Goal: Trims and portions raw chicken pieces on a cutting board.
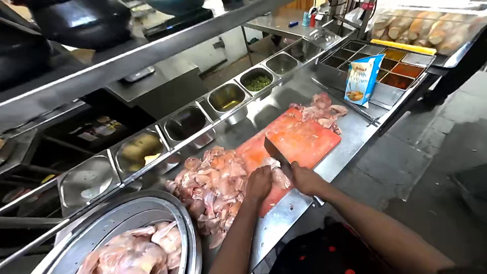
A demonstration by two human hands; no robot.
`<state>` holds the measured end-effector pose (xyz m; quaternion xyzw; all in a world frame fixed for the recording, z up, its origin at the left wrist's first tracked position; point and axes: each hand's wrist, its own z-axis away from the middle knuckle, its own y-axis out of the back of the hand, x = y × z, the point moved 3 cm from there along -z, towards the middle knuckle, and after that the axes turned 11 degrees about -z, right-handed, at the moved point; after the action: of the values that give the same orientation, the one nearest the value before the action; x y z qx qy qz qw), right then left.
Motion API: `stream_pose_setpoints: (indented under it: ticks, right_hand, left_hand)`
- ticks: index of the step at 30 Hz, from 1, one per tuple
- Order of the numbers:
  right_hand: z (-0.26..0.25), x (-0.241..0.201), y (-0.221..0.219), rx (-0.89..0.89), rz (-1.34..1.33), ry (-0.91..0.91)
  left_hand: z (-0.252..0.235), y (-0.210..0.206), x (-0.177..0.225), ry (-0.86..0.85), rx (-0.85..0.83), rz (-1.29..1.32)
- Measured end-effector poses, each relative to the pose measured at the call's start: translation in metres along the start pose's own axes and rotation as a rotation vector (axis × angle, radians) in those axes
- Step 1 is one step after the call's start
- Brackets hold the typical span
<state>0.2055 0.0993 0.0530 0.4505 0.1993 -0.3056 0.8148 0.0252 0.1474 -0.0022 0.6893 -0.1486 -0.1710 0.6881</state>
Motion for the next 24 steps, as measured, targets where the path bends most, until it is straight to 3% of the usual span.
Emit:
stream_pose_setpoints:
  ticks: [2,5,7,8,9,11,13,16,19,24]
  right_hand:
    - [0.019,-0.012,0.027,0.11,0.01,0.058]
    - [0.054,-0.032,0.071,0.477,-0.092,0.27]
    - [0.055,-0.033,0.064,0.8,-0.177,0.426]
    - [0.046,-0.029,0.047,0.836,-0.18,0.415]
    - [0.033,-0.023,0.026,0.693,-0.159,0.319]
    - [0.005,-0.012,-0.012,0.171,-0.084,0.056]
    - [-0.012,-0.014,-0.019,-0.037,0.014,-0.021]
    - [-0.012,-0.012,-0.013,-0.055,0.035,-0.012]
    - [-0.004,-0.013,0.009,-0.025,-0.035,0.007]
    - [0.031,-0.041,0.063,0.298,-0.144,0.117]
  left_hand:
    - [0.004,-0.001,-0.001,0.025,0.023,0.011]
    - [0.008,-0.007,-0.001,0.041,0.096,0.019]
    - [0.009,-0.011,0.0,0.042,0.133,0.038]
    - [0.009,-0.011,-0.001,0.047,0.116,0.042]
    - [0.008,-0.01,-0.001,0.053,0.083,0.047]
    - [0.009,-0.008,0.001,0.071,0.011,0.053]
    - [0.008,-0.006,-0.002,0.056,0.061,0.034]
    - [0.013,-0.012,-0.003,0.035,0.179,0.018]
    - [0.016,-0.013,-0.004,0.044,0.194,0.011]
    - [0.017,-0.015,-0.004,0.08,0.187,0.015]
